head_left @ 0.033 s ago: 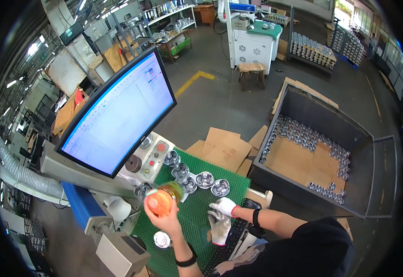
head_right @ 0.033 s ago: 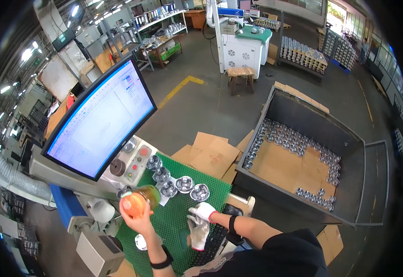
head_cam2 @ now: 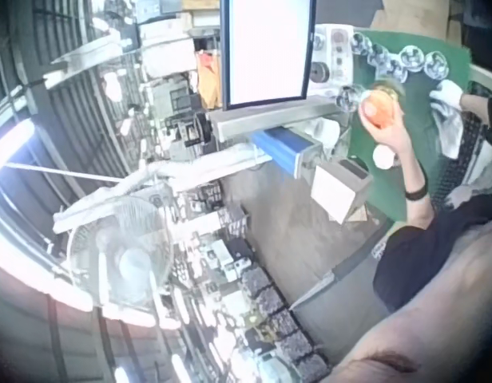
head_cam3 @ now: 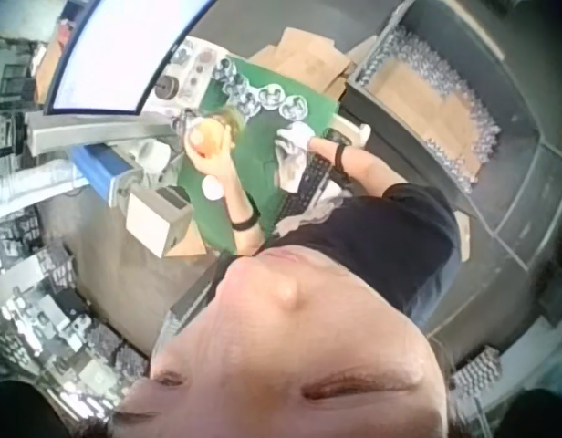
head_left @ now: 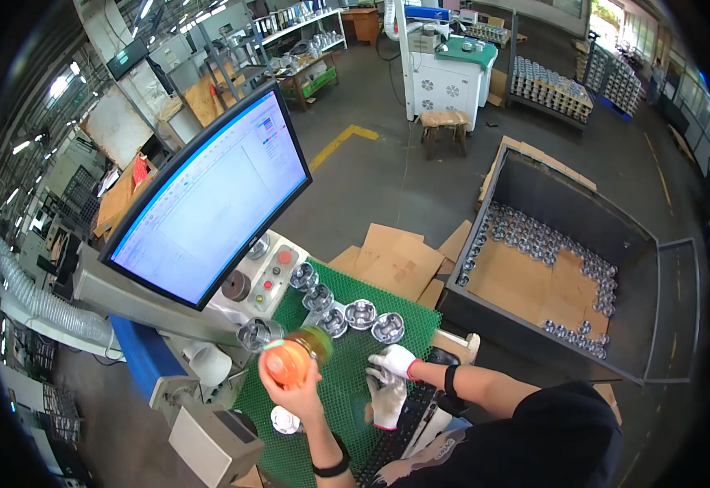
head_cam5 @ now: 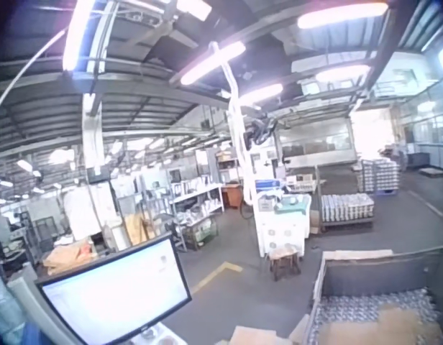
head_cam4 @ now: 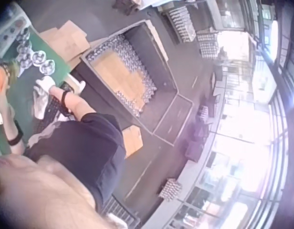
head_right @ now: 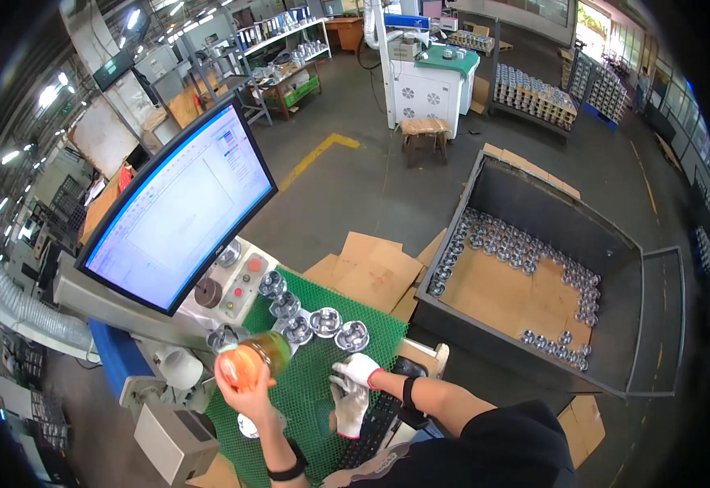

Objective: Inspecting and sorting metal engine pistons using a gauging machine on a factory floor.

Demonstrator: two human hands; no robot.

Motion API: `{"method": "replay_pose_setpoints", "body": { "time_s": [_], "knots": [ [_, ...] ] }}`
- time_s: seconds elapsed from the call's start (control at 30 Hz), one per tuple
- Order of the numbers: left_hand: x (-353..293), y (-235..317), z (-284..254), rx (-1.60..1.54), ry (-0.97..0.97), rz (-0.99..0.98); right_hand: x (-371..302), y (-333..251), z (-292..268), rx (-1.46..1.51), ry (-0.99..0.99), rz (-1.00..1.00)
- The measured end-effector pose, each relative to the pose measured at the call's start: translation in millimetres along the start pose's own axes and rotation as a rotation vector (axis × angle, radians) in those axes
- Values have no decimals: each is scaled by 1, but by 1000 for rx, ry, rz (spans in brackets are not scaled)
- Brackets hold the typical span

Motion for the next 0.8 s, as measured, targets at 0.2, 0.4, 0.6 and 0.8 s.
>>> {"method": "replay_pose_setpoints", "body": {
  "time_s": [0.2,0.4,0.6,0.8],
  "knots": [
    [-71,74,-79,-26,-362,-132,-88,-45,21,-334,-83,-65],
    [-98,159,-130,-153,-600,-250,-177,3,121,-798,-286,-693],
    [-123,205,-176,-37,-983,33,-276,8,162,-595,-337,-1048],
    [-143,225,-219,-117,-1227,116,-278,80,212,-456,-329,-983]
  ]
}}
Point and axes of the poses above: each hand's wrist, its own x-axis towards the middle knuckle, its own z-axis out of the palm, y = z × x, the point moved 4 cm from there along x, towards the middle knuckle, and after that the axes turned 12 degrees about z, right-handed, at the moved point
